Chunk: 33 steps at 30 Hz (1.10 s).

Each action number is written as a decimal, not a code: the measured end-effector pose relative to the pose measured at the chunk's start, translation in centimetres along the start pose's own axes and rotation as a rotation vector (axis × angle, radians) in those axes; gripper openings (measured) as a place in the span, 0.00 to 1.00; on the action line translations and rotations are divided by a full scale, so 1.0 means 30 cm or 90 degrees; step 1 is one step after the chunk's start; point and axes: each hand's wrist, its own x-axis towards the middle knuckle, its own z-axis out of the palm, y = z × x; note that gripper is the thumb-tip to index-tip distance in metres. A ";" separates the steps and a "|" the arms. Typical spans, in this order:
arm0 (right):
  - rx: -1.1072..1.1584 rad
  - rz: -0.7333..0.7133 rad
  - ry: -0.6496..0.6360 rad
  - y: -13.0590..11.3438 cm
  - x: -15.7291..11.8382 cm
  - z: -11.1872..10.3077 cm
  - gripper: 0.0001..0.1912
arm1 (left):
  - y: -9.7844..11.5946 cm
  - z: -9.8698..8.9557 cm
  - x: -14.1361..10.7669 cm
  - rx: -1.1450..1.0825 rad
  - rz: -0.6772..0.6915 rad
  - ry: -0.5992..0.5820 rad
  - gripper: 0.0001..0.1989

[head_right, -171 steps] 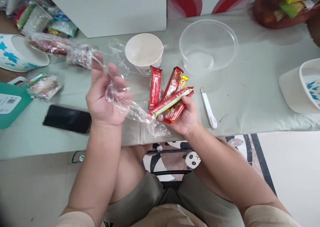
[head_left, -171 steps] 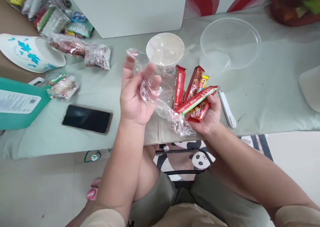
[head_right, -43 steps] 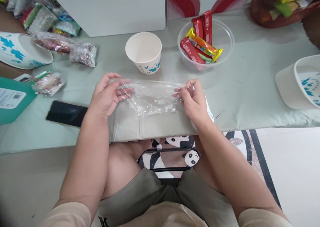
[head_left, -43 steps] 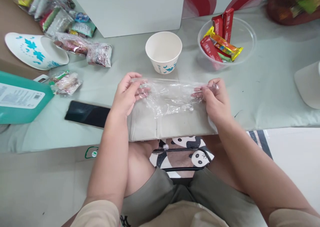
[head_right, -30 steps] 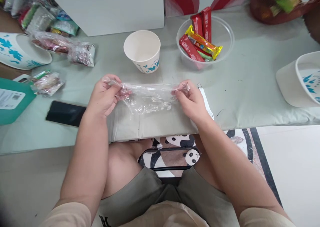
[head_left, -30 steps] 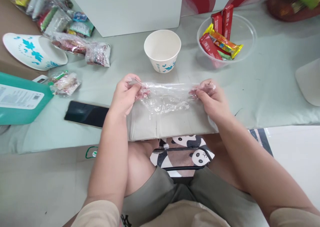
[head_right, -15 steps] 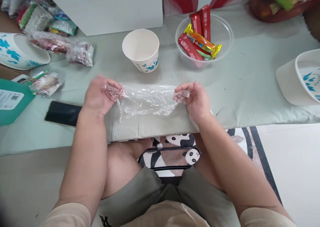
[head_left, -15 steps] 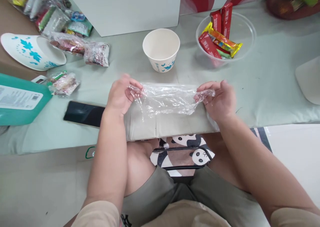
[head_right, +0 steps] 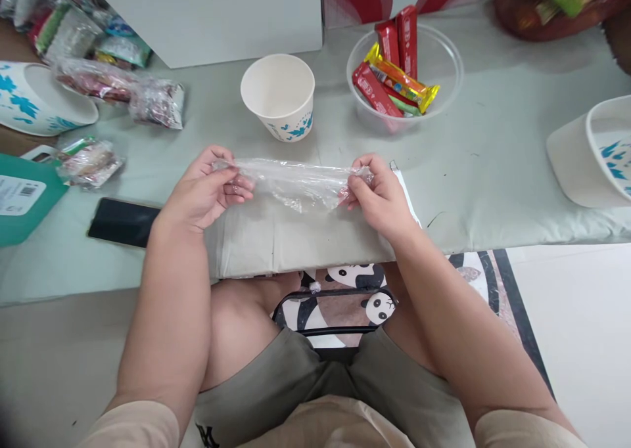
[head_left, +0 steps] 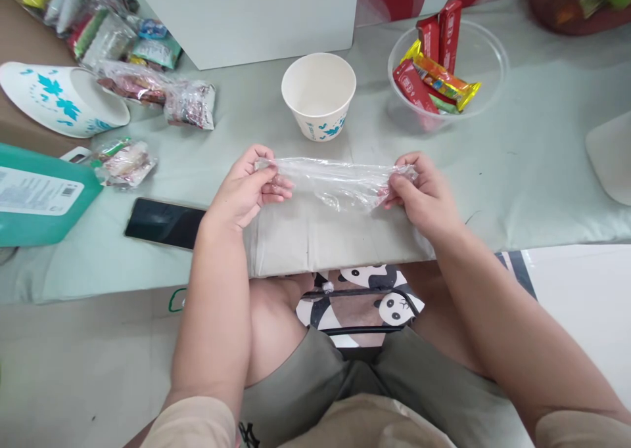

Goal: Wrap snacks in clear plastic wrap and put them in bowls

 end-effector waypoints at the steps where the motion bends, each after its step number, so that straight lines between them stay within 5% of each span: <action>1: 0.018 -0.010 0.000 0.002 0.000 0.001 0.10 | 0.004 0.000 -0.003 -0.019 0.012 0.001 0.08; 9: 0.210 -0.054 0.008 -0.020 0.005 0.009 0.09 | -0.003 0.000 0.013 -0.109 0.079 0.015 0.13; 12: 0.166 -0.061 0.014 -0.006 0.002 0.013 0.20 | -0.020 0.004 0.019 -0.091 0.110 0.025 0.13; 16: 0.090 -0.041 0.066 0.022 -0.001 0.018 0.12 | -0.029 0.014 0.025 -0.094 0.131 0.013 0.19; 18: 0.104 -0.014 0.061 0.023 0.000 0.020 0.23 | -0.027 0.015 0.029 -0.108 0.145 0.025 0.21; 24: 0.189 0.070 -0.008 -0.018 -0.001 0.037 0.16 | -0.033 0.013 0.037 -0.086 0.193 0.049 0.21; 29: 0.213 0.064 0.046 -0.024 0.009 0.046 0.15 | -0.039 0.021 0.047 -0.078 0.237 0.123 0.24; 33: 0.154 0.074 0.016 -0.007 0.012 0.033 0.14 | -0.033 0.016 0.046 -0.114 0.180 0.112 0.20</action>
